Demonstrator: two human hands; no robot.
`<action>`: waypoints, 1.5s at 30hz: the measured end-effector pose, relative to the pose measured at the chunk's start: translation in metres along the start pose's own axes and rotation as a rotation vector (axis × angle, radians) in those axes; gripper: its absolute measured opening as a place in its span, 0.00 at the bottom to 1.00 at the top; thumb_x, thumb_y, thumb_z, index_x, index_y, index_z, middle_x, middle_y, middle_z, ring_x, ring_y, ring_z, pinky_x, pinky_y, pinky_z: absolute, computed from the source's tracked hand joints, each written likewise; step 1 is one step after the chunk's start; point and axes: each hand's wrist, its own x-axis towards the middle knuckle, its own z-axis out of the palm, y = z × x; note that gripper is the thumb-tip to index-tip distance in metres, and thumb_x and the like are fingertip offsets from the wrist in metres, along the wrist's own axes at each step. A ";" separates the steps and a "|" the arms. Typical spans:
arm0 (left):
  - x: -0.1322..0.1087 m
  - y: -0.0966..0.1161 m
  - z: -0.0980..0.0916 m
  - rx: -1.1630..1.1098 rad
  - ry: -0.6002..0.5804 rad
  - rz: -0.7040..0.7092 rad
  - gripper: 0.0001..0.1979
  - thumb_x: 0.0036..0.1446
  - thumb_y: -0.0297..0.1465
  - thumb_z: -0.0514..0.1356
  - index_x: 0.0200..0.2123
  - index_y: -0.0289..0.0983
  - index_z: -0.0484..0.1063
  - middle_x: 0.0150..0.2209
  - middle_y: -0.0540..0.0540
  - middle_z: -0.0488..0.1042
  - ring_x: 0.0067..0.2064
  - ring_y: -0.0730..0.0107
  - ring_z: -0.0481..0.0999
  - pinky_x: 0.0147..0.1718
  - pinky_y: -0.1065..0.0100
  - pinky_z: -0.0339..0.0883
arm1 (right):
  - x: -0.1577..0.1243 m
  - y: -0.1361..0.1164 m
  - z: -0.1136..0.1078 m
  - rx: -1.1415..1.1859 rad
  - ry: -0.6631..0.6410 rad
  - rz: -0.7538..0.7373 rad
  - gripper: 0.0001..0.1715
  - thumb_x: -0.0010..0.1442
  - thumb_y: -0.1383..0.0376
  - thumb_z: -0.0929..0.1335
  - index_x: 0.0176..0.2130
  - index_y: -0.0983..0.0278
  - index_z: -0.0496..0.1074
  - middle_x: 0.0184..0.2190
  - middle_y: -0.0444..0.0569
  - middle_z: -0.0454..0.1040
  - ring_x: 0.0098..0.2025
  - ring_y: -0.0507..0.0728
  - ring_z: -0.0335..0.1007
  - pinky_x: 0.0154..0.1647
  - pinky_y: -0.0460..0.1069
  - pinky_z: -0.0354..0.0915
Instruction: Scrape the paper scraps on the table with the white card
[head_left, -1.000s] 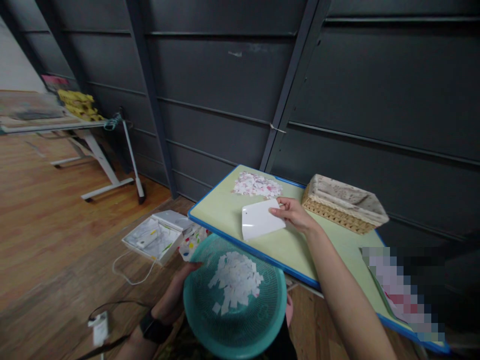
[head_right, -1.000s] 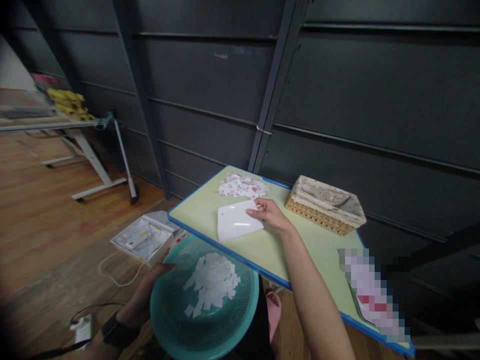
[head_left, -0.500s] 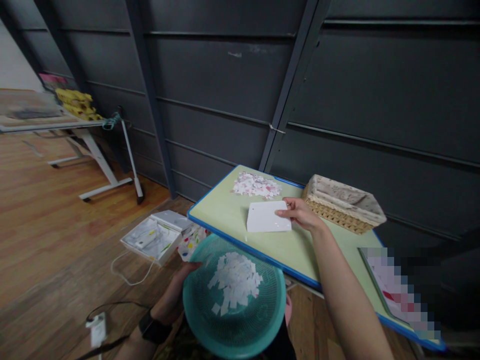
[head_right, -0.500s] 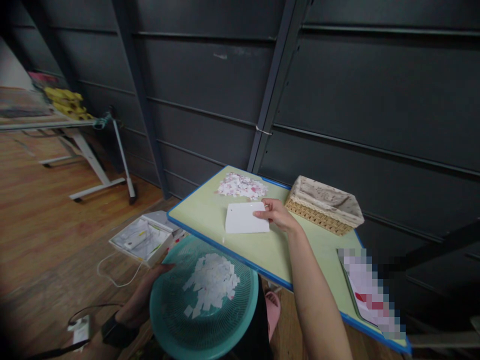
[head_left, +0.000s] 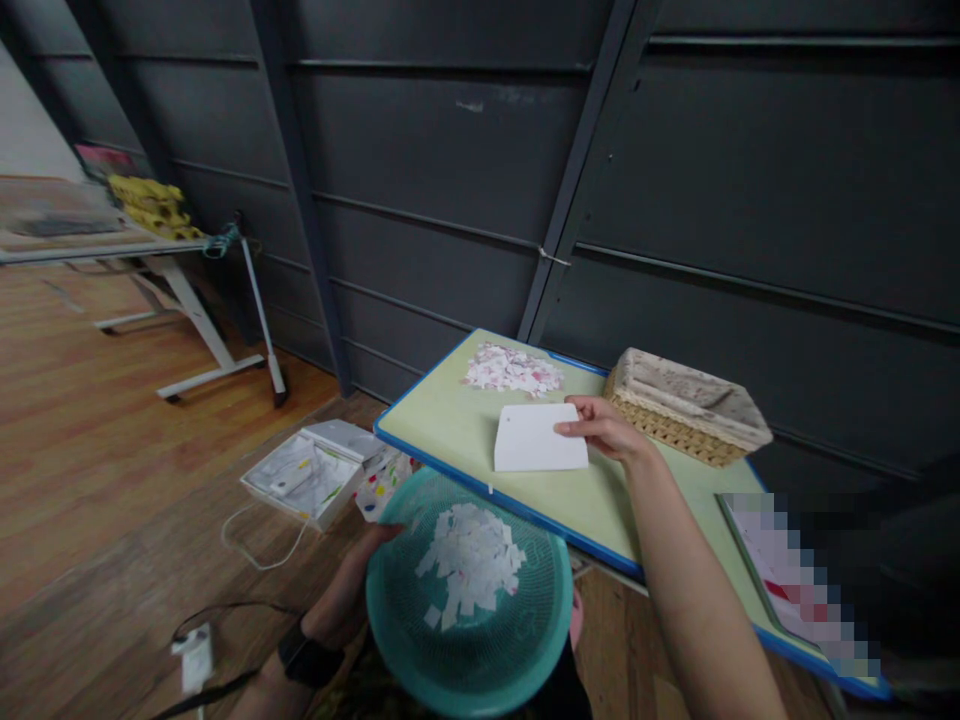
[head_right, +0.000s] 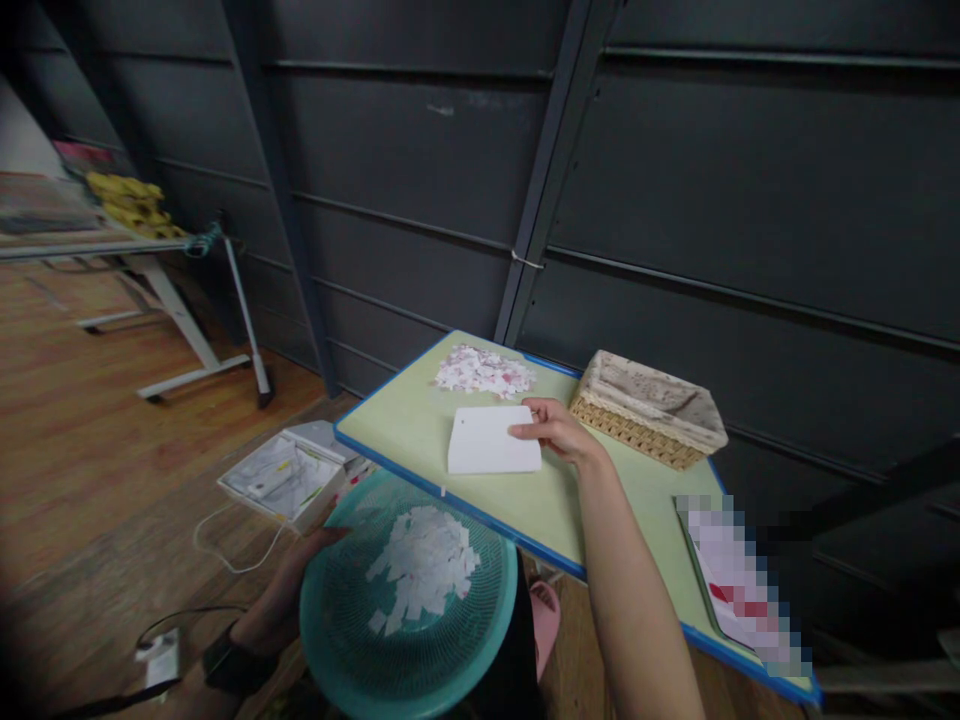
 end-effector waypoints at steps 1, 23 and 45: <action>0.000 0.000 0.000 0.001 -0.002 0.000 0.12 0.52 0.32 0.62 0.40 0.33 0.72 0.22 0.49 0.80 0.23 0.67 0.77 0.27 0.67 0.70 | 0.000 0.001 0.000 -0.022 -0.032 0.021 0.19 0.37 0.62 0.78 0.28 0.67 0.71 0.21 0.42 0.72 0.21 0.48 0.66 0.19 0.42 0.57; 0.003 -0.004 -0.003 0.039 -0.014 -0.050 0.20 0.53 0.34 0.61 0.49 0.33 0.70 0.30 0.47 0.84 0.30 0.61 0.81 0.33 0.64 0.73 | 0.015 0.015 -0.030 -0.798 0.780 -0.236 0.14 0.47 0.57 0.66 0.24 0.65 0.70 0.18 0.44 0.67 0.22 0.52 0.58 0.24 0.46 0.50; 0.000 -0.004 -0.001 0.053 0.004 -0.099 0.16 0.53 0.33 0.62 0.44 0.33 0.72 0.29 0.47 0.84 0.27 0.65 0.80 0.31 0.67 0.72 | 0.016 0.012 -0.009 -0.895 0.674 -0.213 0.11 0.48 0.58 0.64 0.24 0.64 0.67 0.19 0.43 0.66 0.22 0.52 0.59 0.24 0.46 0.49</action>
